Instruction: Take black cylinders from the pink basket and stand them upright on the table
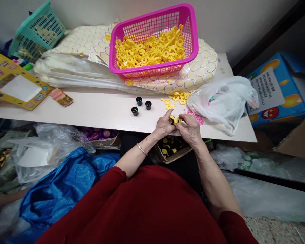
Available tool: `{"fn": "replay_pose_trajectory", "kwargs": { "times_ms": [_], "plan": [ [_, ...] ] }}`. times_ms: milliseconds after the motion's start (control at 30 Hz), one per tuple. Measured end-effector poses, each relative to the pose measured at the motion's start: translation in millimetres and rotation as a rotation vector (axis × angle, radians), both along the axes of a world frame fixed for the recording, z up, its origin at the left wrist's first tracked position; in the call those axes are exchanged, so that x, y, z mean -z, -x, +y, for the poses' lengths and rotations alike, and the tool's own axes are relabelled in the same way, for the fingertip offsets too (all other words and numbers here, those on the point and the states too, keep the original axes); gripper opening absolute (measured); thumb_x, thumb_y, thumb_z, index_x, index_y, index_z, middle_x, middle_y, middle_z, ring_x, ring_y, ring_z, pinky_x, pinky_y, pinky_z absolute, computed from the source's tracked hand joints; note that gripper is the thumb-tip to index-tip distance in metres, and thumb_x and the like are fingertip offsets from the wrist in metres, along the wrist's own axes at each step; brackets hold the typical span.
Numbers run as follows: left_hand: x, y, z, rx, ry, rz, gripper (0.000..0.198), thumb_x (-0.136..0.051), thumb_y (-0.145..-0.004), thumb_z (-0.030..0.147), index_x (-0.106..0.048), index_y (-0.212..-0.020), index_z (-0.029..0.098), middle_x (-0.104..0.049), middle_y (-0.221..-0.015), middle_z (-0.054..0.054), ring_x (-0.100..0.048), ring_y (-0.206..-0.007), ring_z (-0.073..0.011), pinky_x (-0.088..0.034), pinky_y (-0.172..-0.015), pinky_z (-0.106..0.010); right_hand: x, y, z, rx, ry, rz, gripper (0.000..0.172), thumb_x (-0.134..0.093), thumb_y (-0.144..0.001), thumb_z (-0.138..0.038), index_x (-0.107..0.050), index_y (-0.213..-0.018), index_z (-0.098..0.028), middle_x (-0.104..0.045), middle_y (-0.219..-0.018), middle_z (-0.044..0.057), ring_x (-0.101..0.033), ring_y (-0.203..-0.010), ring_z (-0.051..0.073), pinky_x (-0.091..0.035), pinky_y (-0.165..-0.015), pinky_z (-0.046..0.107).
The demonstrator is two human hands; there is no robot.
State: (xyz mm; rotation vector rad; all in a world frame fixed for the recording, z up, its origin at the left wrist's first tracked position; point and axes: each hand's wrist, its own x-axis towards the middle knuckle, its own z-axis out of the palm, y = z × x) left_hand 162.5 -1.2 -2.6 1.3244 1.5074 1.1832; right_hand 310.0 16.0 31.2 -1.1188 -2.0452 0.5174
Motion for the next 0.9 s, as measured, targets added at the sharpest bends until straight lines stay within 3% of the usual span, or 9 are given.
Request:
{"fn": "replay_pose_trajectory", "kwargs": {
  "times_ms": [167,300,400,500,600,767,900],
  "plan": [
    [-6.9,2,-2,0.013,-0.004,-0.025,0.076,-0.07,-0.059,0.017,-0.061,-0.135,0.018,-0.06,-0.069,0.006,-0.045,-0.058,-0.009,-0.036,-0.06,-0.024,0.2,0,3,0.007,0.057,-0.035,0.028,-0.064,-0.077,-0.03,-0.068,-0.103,-0.02,-0.071,-0.094,0.009,-0.065,-0.087,0.027,-0.054,-0.078,0.043],
    [-15.6,7,-3,0.044,-0.028,-0.378,0.06,-0.07,-0.057,0.02,-0.066,-0.117,0.014,-0.068,-0.096,-0.001,-0.049,-0.061,-0.0065,-0.041,-0.06,-0.023,0.3,1,3,0.017,0.076,0.003,0.034,-0.066,-0.076,-0.032,-0.067,-0.107,-0.02,-0.072,-0.092,0.008,-0.065,-0.083,0.025,-0.055,-0.074,0.04],
    [-22.4,6,-1,0.021,0.019,-0.516,0.039,-0.075,-0.066,0.036,-0.067,-0.097,0.013,-0.065,-0.078,0.0,-0.051,-0.06,-0.0077,-0.04,-0.058,-0.022,1.2,6,0,0.065,0.057,0.033,0.033,-0.068,-0.076,-0.035,-0.068,-0.106,-0.021,-0.072,-0.091,0.007,-0.063,-0.08,0.023,-0.054,-0.072,0.038],
    [-27.9,2,2,0.001,0.042,-0.477,0.042,-0.082,-0.064,0.049,-0.063,-0.078,0.014,-0.059,-0.063,0.003,-0.052,-0.058,-0.0085,-0.039,-0.056,-0.021,1.7,13,-6,0.123,0.1,0.132,0.03,-0.069,-0.076,-0.037,-0.068,-0.101,-0.022,-0.071,-0.089,0.005,-0.058,-0.069,0.018,-0.052,-0.066,0.035],
    [-32.7,0,3,-0.002,0.043,-0.465,0.047,-0.086,-0.059,0.052,-0.059,-0.071,0.015,-0.058,-0.06,0.004,-0.053,-0.057,-0.0086,-0.039,-0.054,-0.02,0.7,20,-14,0.154,0.267,0.351,0.028,-0.072,-0.071,-0.039,-0.068,-0.093,-0.021,-0.069,-0.089,0.002,-0.051,-0.056,0.012,-0.05,-0.056,0.03],
    [-38.3,1,2,0.005,0.06,-0.423,0.045,-0.084,-0.064,0.051,-0.058,-0.07,0.015,-0.053,-0.057,0.006,-0.047,-0.052,-0.0056,-0.035,-0.05,-0.019,-4.6,35,-24,0.278,0.706,0.784,0.035,-0.073,-0.07,-0.052,-0.067,-0.083,-0.02,-0.057,-0.059,-0.005,-0.048,-0.044,0.009,-0.044,-0.042,0.024],
    [-38.7,-1,0,-0.032,0.04,-0.435,0.044,-0.085,-0.063,0.05,-0.058,-0.07,0.016,-0.054,-0.058,0.007,-0.046,-0.052,-0.005,-0.035,-0.049,-0.018,-13.6,44,-24,0.382,0.878,0.955,0.034,-0.08,-0.065,-0.046,-0.063,-0.078,-0.021,-0.061,-0.062,-0.005,-0.052,-0.041,0.007,-0.046,-0.037,0.019]
  ]
}}
